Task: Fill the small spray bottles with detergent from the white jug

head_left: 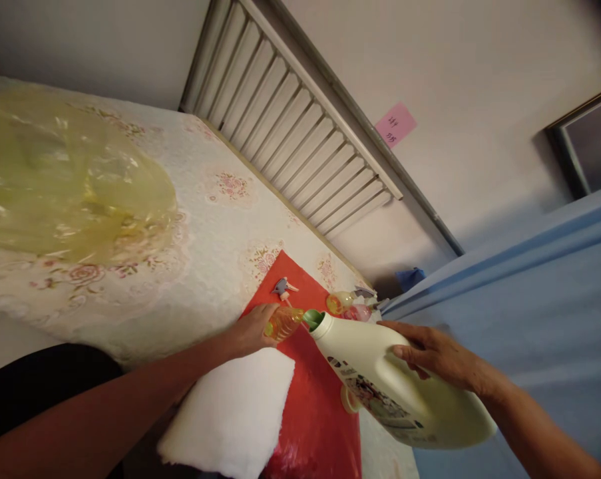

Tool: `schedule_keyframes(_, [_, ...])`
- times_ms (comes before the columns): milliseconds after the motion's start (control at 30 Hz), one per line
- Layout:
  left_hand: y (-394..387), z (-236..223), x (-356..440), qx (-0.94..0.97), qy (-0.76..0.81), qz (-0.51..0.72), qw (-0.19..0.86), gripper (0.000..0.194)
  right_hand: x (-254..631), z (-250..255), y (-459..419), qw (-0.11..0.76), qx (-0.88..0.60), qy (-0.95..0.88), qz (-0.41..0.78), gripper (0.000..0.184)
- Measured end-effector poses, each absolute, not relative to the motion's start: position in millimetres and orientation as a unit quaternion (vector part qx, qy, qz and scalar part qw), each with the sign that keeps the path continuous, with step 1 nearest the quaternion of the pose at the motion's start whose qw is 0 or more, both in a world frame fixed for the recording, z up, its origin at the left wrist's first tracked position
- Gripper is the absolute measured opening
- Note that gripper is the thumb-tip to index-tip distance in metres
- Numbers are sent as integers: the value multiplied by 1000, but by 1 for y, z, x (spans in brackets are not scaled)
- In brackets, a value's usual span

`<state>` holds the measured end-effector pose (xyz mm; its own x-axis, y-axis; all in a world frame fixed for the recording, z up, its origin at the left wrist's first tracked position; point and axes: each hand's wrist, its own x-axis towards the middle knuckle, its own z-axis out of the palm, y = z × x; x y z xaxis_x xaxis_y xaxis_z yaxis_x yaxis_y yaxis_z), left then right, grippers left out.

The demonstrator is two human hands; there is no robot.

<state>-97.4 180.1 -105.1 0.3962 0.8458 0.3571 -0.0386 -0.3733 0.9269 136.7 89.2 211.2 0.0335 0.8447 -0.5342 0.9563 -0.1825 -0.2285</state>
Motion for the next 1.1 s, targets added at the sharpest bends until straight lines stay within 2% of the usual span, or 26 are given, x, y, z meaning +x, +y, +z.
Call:
schedule_keyframes(167, [180,-105,-97,709,328,442,440,44,134,212,89,95,711,634,-287,69])
schedule_keyframes(400, [181,-104,-97,709,328,431,452,48,134,212,89,91,711,631,-296,66])
schedule_keyframes(1100, [176,-94,-101,704,320,447,450,39,131,214,90,96,713,633,-288,68])
